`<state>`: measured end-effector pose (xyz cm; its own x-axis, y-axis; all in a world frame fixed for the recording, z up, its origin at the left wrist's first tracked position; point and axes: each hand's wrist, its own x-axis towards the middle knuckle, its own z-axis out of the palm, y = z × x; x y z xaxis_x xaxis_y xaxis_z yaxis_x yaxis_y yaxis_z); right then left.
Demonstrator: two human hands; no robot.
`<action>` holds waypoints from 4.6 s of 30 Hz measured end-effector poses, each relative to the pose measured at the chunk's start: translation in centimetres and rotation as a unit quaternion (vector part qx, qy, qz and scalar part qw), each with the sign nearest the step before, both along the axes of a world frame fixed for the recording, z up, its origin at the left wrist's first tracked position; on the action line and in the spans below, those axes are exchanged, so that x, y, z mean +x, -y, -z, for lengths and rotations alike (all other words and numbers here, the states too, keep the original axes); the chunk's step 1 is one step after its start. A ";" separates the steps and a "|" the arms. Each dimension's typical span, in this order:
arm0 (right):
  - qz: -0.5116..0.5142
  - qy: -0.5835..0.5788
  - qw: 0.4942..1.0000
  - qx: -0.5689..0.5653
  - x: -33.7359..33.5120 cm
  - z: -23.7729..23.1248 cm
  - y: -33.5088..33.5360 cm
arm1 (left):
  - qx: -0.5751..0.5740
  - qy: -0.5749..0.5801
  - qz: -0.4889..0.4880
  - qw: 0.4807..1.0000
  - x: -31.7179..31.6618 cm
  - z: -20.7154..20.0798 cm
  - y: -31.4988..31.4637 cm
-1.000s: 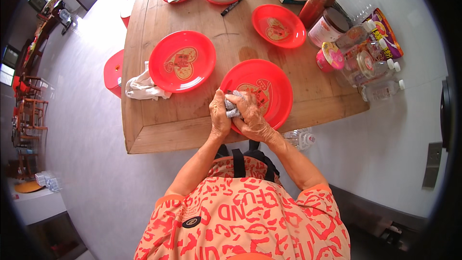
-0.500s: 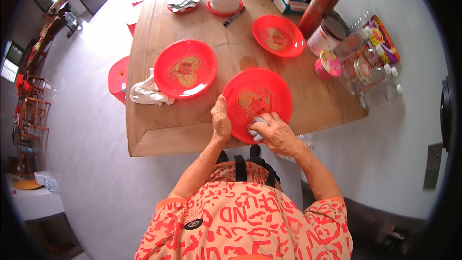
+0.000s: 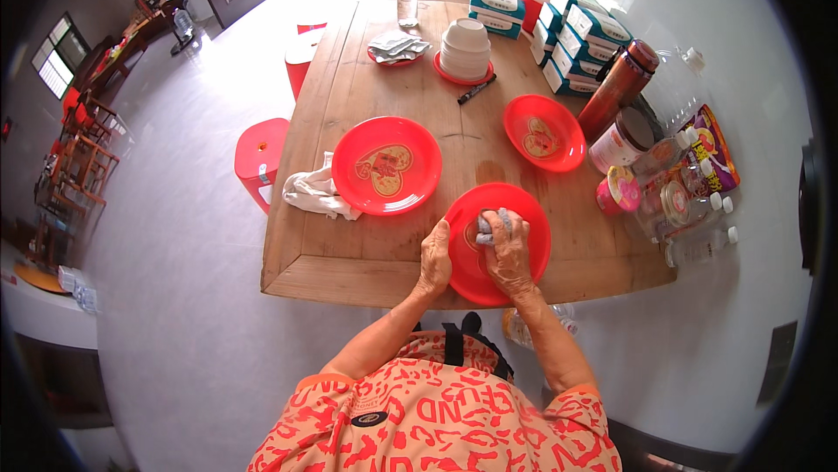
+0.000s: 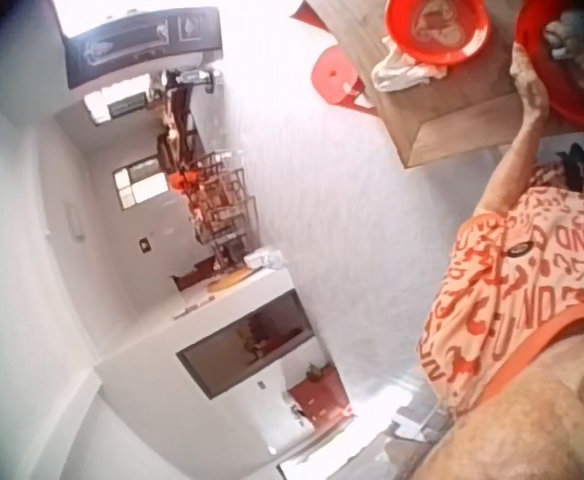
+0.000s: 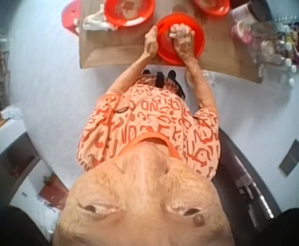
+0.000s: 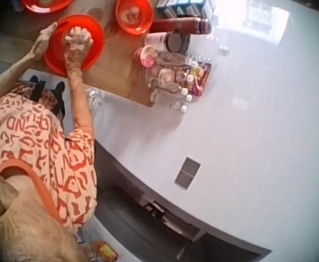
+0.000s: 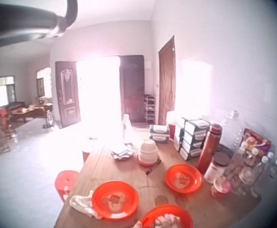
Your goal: The person wipes the surface of red plastic plates with a grey cloth. They handle the plates one at a time, wiping the top surface, flipping them to wipe the underside, and then placing them back on the table. The task is performed at a wooden table with other items like bottles and stacked bowls nearby.
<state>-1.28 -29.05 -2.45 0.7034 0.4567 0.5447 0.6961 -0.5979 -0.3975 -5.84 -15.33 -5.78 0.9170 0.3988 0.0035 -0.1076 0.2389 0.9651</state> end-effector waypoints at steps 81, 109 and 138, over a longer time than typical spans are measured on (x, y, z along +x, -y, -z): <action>-0.192 0.155 0.964 0.096 0.5 -7.3 5.4 | -0.266 0.044 0.028 0.963 -1.6 -5.5 3.8; -0.179 -0.015 0.977 0.115 2.5 -2.1 1.4 | -0.399 0.021 0.068 0.914 -0.6 -0.6 1.6; -0.144 -0.003 0.988 0.050 6.2 -10.6 1.7 | -0.034 -0.004 0.071 0.997 -1.9 -6.8 5.0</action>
